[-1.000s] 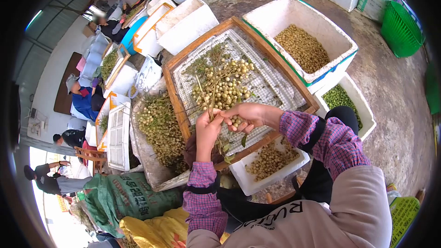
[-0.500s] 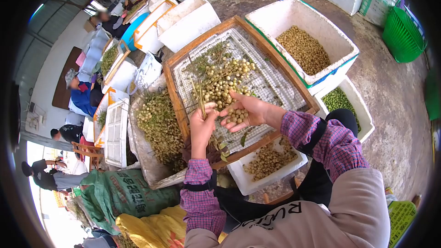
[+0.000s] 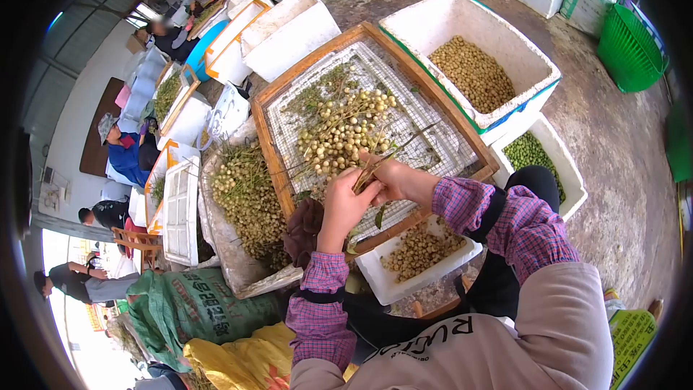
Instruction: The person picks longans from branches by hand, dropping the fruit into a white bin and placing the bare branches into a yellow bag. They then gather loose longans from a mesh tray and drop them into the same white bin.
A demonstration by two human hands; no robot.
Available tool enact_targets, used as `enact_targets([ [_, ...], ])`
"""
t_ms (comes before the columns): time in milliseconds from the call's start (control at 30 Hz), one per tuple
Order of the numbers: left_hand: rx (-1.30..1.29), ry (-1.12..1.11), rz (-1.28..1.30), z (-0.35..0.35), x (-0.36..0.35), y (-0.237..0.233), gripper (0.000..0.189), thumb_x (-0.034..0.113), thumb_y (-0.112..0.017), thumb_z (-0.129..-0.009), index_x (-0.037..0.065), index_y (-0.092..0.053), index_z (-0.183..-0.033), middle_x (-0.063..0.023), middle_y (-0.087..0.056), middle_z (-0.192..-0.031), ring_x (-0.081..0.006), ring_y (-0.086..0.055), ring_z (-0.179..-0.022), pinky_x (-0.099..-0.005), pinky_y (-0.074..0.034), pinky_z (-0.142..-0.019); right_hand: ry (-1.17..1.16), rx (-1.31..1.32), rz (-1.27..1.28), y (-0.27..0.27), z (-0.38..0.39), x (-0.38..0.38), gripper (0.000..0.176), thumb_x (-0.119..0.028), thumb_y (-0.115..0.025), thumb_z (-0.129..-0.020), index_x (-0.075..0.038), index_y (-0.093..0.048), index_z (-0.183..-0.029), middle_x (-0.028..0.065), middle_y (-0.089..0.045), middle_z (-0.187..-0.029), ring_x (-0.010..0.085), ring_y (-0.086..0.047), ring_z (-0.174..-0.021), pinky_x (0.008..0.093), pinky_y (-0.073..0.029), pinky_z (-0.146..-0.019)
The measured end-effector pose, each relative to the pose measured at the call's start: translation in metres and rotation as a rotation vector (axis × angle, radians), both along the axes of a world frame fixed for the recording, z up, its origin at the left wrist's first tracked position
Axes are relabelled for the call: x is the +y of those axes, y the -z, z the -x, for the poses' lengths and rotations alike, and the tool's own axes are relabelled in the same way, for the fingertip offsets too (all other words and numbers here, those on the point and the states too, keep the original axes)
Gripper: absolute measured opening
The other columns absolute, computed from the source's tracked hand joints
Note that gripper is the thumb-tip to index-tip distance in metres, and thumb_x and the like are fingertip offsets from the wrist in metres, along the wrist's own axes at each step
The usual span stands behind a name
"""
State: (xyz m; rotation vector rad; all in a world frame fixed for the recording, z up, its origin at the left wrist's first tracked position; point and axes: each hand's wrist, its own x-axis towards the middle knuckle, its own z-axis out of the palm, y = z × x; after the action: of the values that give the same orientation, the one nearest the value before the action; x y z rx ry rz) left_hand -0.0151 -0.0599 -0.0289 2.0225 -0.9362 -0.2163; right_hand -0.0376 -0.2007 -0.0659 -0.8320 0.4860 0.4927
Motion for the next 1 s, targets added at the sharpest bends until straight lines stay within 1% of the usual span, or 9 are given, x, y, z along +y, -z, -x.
enact_targets([
  [233, 0.153, -0.079, 0.061, -0.004, 0.002, 0.021, 0.013, 0.008, -0.071, -0.08, -0.003, -0.066, -0.085, -0.0051, -0.062, -0.07, -0.0128, -0.055, -0.058, -0.0297, -0.044, -0.054, -0.039, -0.017, 0.092, -0.003, 0.001, 0.01, 0.051, -0.047, -0.032, -0.101, -0.011, -0.052, -0.071, 0.0031, -0.052, -0.056, 0.0174, -0.05, -0.044, 0.0319, -0.042, -0.037],
  [333, 0.543, -0.162, 0.238, 0.0, 0.001, 0.007, 0.007, 0.005, -0.067, -0.084, -0.002, -0.065, -0.084, -0.0013, -0.061, -0.069, -0.0068, -0.05, -0.055, -0.0249, -0.042, -0.05, -0.112, -0.029, -0.105, -0.001, -0.002, 0.004, 0.049, -0.047, -0.031, -0.101, -0.012, -0.05, -0.073, 0.0011, -0.05, -0.058, 0.0154, -0.048, -0.047, 0.0294, -0.04, -0.038],
  [433, 0.615, -0.29, 0.355, -0.011, 0.008, 0.009, 0.005, 0.004, -0.064, -0.087, 0.0, -0.063, -0.085, 0.0009, -0.059, -0.069, -0.0028, -0.045, -0.052, -0.021, -0.035, -0.045, -0.184, -0.05, -0.049, -0.004, -0.003, 0.0, 0.047, -0.045, -0.031, -0.101, -0.01, -0.052, -0.079, 0.0044, -0.055, -0.069, 0.0155, -0.047, -0.053, 0.0319, -0.038, -0.044],
  [633, 0.554, -0.321, 0.332, -0.022, 0.026, -0.005, 0.005, 0.002, -0.06, -0.088, -0.001, -0.062, -0.087, -0.0013, -0.063, -0.075, -0.0047, -0.051, -0.06, -0.021, -0.04, -0.054, 0.008, 0.025, -0.283, -0.019, -0.004, -0.001, 0.047, -0.041, -0.029, -0.102, -0.003, -0.058, -0.104, 0.015, -0.063, -0.092, 0.0242, -0.062, -0.079, 0.0421, -0.054, -0.078],
  [733, 0.464, -0.265, 0.289, -0.022, 0.03, -0.005, 0.008, 0.004, -0.059, -0.088, -0.002, -0.064, -0.088, -0.0034, -0.064, -0.081, -0.0056, -0.051, -0.059, -0.0212, -0.041, -0.055, 0.091, 0.011, -0.344, -0.018, -0.005, -0.006, 0.044, -0.039, -0.031, -0.102, -0.004, -0.055, -0.113, 0.0153, -0.062, -0.107, 0.0269, -0.062, -0.097, 0.0477, -0.048, -0.095],
  [800, 0.418, -0.17, 0.322, -0.014, 0.022, -0.005, 0.01, 0.006, -0.06, -0.087, -0.003, -0.065, -0.088, -0.0039, -0.065, -0.081, -0.0059, -0.052, -0.059, -0.0222, -0.043, -0.055, 0.153, 0.015, -0.251, -0.035, 0.001, 0.0, 0.041, -0.037, -0.033, -0.102, -0.004, -0.054, -0.113, 0.0106, -0.061, -0.104, 0.024, -0.06, -0.094, 0.048, -0.048, -0.093],
  [933, -0.118, -0.061, 0.033, -0.006, 0.008, -0.012, 0.012, 0.006, -0.067, -0.081, -0.004, -0.064, -0.087, -0.0129, -0.06, -0.079, -0.0251, -0.06, -0.069, -0.0347, -0.045, -0.061, 0.19, 0.064, -0.152, -0.001, -0.007, 0.003, 0.03, -0.028, -0.034, -0.102, -0.009, -0.055, -0.111, 0.0021, -0.057, -0.09, 0.0185, -0.056, -0.084, 0.0479, -0.049, -0.088],
  [967, -0.092, -0.047, 0.03, -0.005, 0.006, -0.013, 0.015, 0.007, -0.069, -0.079, -0.006, -0.063, -0.085, -0.0169, -0.057, -0.08, -0.034, -0.058, -0.072, -0.0384, -0.045, -0.064, 0.136, 0.042, -0.199, 0.006, -0.011, 0.003, 0.025, -0.018, -0.032, -0.101, -0.013, -0.056, -0.108, -0.0012, -0.052, -0.083, 0.0151, -0.052, -0.077, 0.0467, -0.05, -0.083],
  [1000, -0.079, -0.035, 0.033, -0.005, 0.005, -0.011, 0.015, 0.007, -0.069, -0.079, -0.005, -0.062, -0.086, -0.017, -0.058, -0.081, -0.0341, -0.058, -0.073, -0.0386, -0.045, -0.064, 0.129, 0.031, -0.21, 0.014, -0.011, 0.002, 0.022, -0.023, -0.037, -0.1, -0.014, -0.057, -0.103, -0.0012, -0.055, -0.083, 0.0144, -0.054, -0.077, 0.043, -0.051, -0.079],
])
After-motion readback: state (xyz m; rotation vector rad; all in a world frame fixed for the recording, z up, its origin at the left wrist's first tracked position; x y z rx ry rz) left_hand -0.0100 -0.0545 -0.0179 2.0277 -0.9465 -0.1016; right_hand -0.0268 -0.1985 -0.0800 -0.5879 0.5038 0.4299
